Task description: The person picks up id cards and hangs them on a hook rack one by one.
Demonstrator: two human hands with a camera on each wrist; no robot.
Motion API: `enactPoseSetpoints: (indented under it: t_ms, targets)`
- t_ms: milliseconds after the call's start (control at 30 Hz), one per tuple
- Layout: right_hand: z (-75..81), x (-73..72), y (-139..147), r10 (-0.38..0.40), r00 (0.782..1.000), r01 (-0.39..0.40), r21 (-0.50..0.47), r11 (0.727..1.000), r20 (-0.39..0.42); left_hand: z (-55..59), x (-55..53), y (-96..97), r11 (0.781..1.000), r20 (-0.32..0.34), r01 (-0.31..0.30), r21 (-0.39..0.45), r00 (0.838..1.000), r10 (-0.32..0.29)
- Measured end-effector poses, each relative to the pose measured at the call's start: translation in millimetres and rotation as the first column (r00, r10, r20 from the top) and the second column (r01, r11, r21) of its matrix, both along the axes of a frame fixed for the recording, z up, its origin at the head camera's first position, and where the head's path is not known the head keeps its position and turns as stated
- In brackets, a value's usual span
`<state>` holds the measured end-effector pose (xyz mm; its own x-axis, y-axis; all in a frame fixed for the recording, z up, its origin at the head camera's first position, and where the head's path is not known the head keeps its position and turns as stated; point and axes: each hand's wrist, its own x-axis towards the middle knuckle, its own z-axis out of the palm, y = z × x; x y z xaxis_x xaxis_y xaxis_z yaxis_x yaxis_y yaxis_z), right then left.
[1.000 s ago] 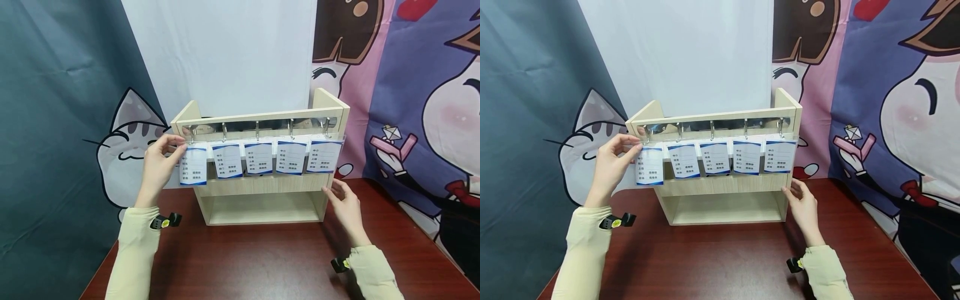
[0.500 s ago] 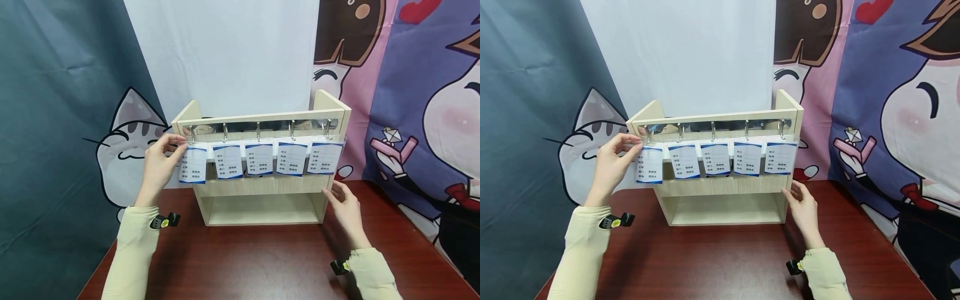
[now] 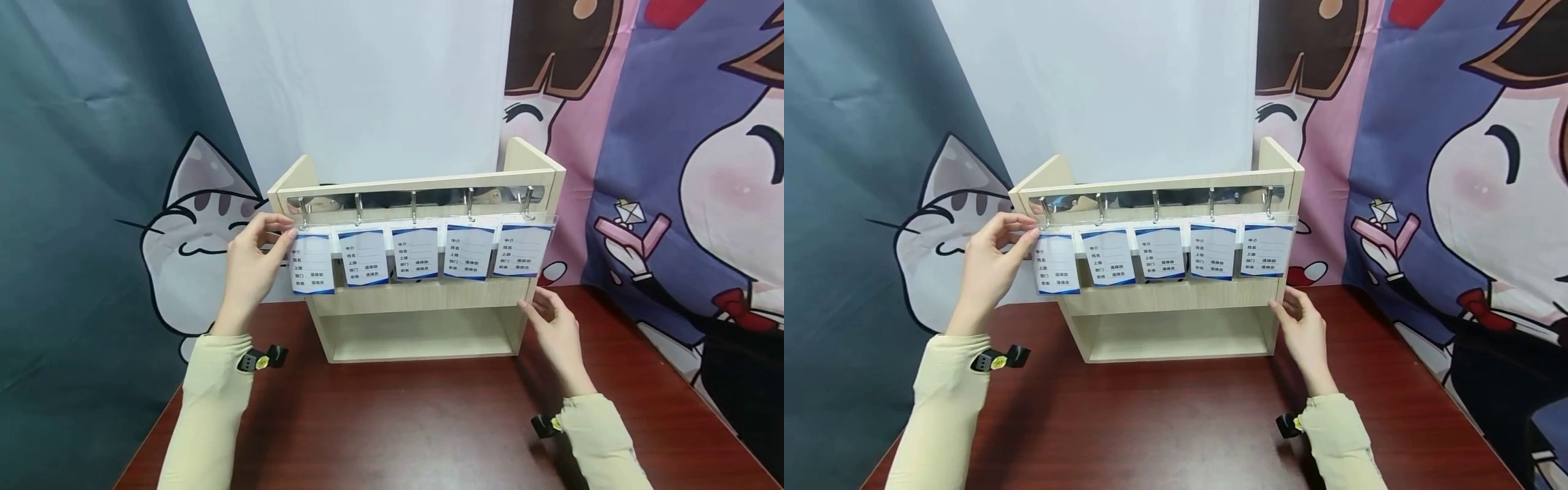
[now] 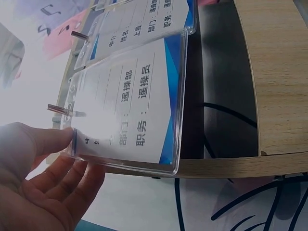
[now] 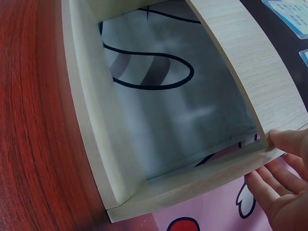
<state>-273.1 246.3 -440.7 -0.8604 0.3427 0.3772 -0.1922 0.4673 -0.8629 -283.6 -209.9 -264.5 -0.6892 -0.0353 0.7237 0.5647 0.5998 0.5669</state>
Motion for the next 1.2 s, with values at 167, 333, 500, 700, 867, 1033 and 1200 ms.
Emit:
enactPoseSetpoints:
  t_ms: [167, 333, 500, 700, 867, 1033, 1200]
  targets:
    - [0.4, 0.5, 1.5, -0.003, 1.000, 0.003, -0.012, 1.000, 0.007, -2.1, -0.3, 1.6, 1.000, -0.008, 0.003, 0.017, 1.000, -0.003]
    - [-1.2, 1.9, 0.8, -0.017, 1.000, 0.017, -0.028, 0.999, 0.007, -4.3, -0.4, 0.9, 0.999, -0.013, 0.017, 0.031, 1.000, -0.017]
    - [-0.2, 0.8, 0.8, -0.020, 1.000, 0.020, -0.033, 0.999, -0.002, -6.2, -1.0, 0.6, 0.996, -0.024, 0.053, 0.069, 0.998, -0.051]
    - [-0.2, 0.1, 1.9, -0.013, 1.000, 0.014, -0.035, 0.999, 0.003, -11.4, -1.1, 0.3, 0.991, -0.029, 0.084, 0.103, 0.996, -0.082]
    - [-0.5, 0.6, 2.3, -0.010, 1.000, 0.010, -0.035, 0.999, 0.007, -17.3, -1.8, -1.2, 0.987, -0.027, 0.111, 0.115, 0.994, -0.108]
    - [0.1, 0.0, 1.6, -0.005, 1.000, 0.006, -0.036, 0.999, 0.005, -21.5, -2.5, -1.9, 0.980, -0.017, 0.139, 0.145, 0.990, -0.138]
    - [-1.2, 0.8, 2.0, -0.009, 1.000, 0.010, -0.037, 0.999, 0.014, -25.6, -2.3, -1.8, 0.972, 0.019, 0.161, 0.171, 0.986, -0.166]
